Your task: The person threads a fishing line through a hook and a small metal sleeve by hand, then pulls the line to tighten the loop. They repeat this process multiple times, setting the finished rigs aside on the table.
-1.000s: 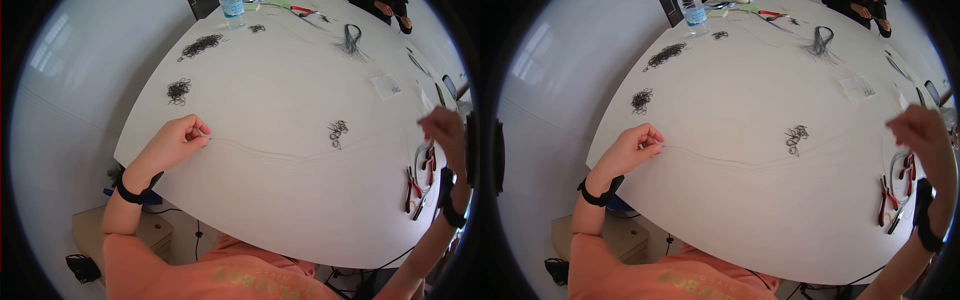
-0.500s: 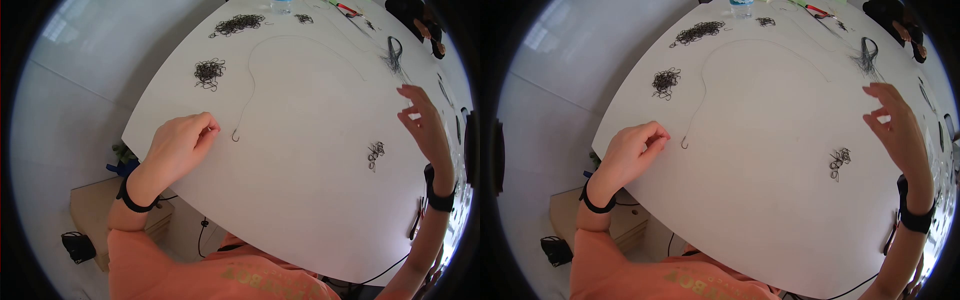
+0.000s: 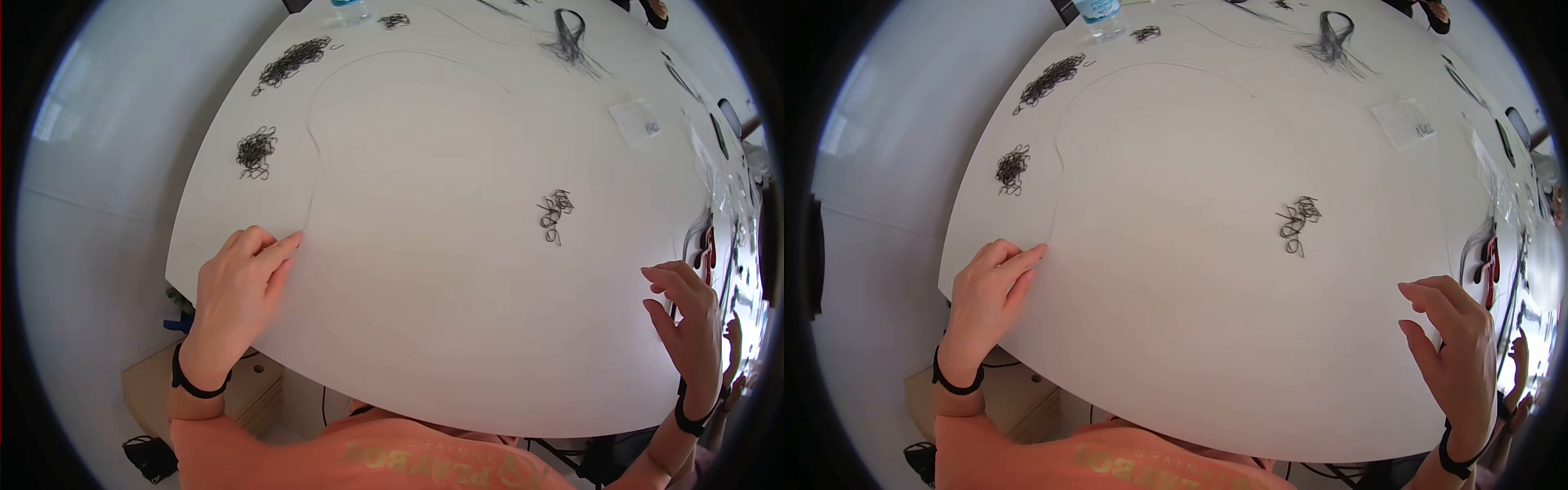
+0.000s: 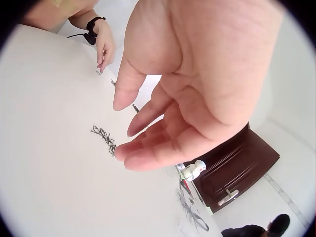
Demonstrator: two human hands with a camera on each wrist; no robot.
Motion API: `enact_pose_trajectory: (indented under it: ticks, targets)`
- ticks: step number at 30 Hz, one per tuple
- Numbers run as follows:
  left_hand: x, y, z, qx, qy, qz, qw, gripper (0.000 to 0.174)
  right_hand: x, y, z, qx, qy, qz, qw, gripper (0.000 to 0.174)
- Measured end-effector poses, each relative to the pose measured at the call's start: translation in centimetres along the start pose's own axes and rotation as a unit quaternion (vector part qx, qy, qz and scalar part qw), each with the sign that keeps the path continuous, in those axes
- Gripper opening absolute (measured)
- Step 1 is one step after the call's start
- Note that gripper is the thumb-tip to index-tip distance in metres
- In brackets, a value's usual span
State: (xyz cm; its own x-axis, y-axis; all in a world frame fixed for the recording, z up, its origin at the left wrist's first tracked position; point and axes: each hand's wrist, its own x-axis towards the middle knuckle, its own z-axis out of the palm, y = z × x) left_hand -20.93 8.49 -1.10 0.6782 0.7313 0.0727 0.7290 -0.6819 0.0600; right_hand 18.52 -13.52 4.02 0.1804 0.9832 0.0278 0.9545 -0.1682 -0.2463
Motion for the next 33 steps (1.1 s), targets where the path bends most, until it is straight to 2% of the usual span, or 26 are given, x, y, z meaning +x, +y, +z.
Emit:
enact_pose_trajectory:
  ticks: [2, 4, 8, 10, 13, 16, 18, 20, 24, 25, 27, 28, 29, 30, 31, 33]
  targets:
    - [0.2, -0.2, -0.6, 0.004, -0.003, -0.002, 1.0, 0.025, -1.6, 0.7, 0.0, -0.006, 0.006, 0.009, 1.0, 0.03]
    - [0.7, -0.3, -0.7, 0.007, 0.037, -0.04, 0.998, 0.019, -3.4, 1.5, 0.0, 0.011, 0.001, 0.063, 0.998, 0.031]
    - [1.7, -0.5, -0.7, 0.012, 0.033, -0.063, 0.997, 0.01, -6.1, 2.5, 0.4, 0.044, 0.021, 0.077, 0.996, 0.034]
    - [2.1, -0.4, -0.4, -0.033, 0.028, -0.077, 0.996, 0.005, -7.1, 3.0, 0.8, 0.054, 0.024, 0.082, 0.995, 0.034]
    - [3.0, 0.3, -0.2, -0.069, -0.014, -0.106, 0.992, 0.007, -8.2, 3.2, 0.8, 0.079, 0.029, 0.101, 0.991, 0.035]
    - [3.3, -0.8, 0.9, -0.038, -0.009, -0.07, 0.997, 0.009, -9.5, 3.4, 0.0, 0.094, 0.03, 0.152, 0.983, 0.037]
    - [3.3, -2.4, 1.5, -0.029, -0.014, -0.073, 0.997, 0.01, -10.7, 4.7, -0.4, 0.098, 0.035, 0.188, 0.977, 0.036]
    - [3.6, -1.4, 1.1, -0.04, -0.016, -0.093, 0.995, 0.01, -11.9, 5.9, -0.9, 0.088, 0.042, 0.234, 0.967, 0.034]
    - [4.6, 5.9, -0.4, -0.09, 0.002, -0.038, 0.995, 0.009, -12.2, 8.2, -1.3, -0.025, 0.075, 0.327, 0.942, 0.023]
    - [4.9, 8.4, -0.8, -0.129, -0.033, -0.001, 0.991, 0.008, -11.6, 8.8, -1.3, -0.026, 0.077, 0.33, 0.94, 0.023]
    - [5.5, 12.1, -1.1, -0.182, -0.088, 0.091, 0.975, 0.007, -10.1, 10.2, -1.2, -0.066, 0.072, 0.325, 0.941, 0.016]
    - [5.9, 13.5, -1.0, -0.196, -0.108, 0.148, 0.963, 0.007, -9.0, 11.0, -0.8, -0.071, 0.098, 0.294, 0.948, 0.013]
    - [6.3, 14.8, -0.9, -0.196, -0.107, 0.151, 0.963, 0.007, -7.8, 11.6, -0.2, -0.076, 0.123, 0.264, 0.954, 0.01]
    - [6.7, 16.1, -0.7, -0.21, -0.117, 0.208, 0.948, 0.008, -6.6, 11.9, 0.4, -0.083, 0.139, 0.253, 0.954, 0.01]
    - [7.1, 17.2, -0.6, -0.222, -0.127, 0.264, 0.93, 0.008, -5.3, 12.9, 0.8, -0.098, 0.113, 0.257, 0.955, 0.01]
    - [7.6, 19.0, -0.4, -0.246, -0.133, 0.285, 0.917, 0.008, -3.2, 13.6, 2.1, -0.094, 0.11, 0.237, 0.961, 0.011]
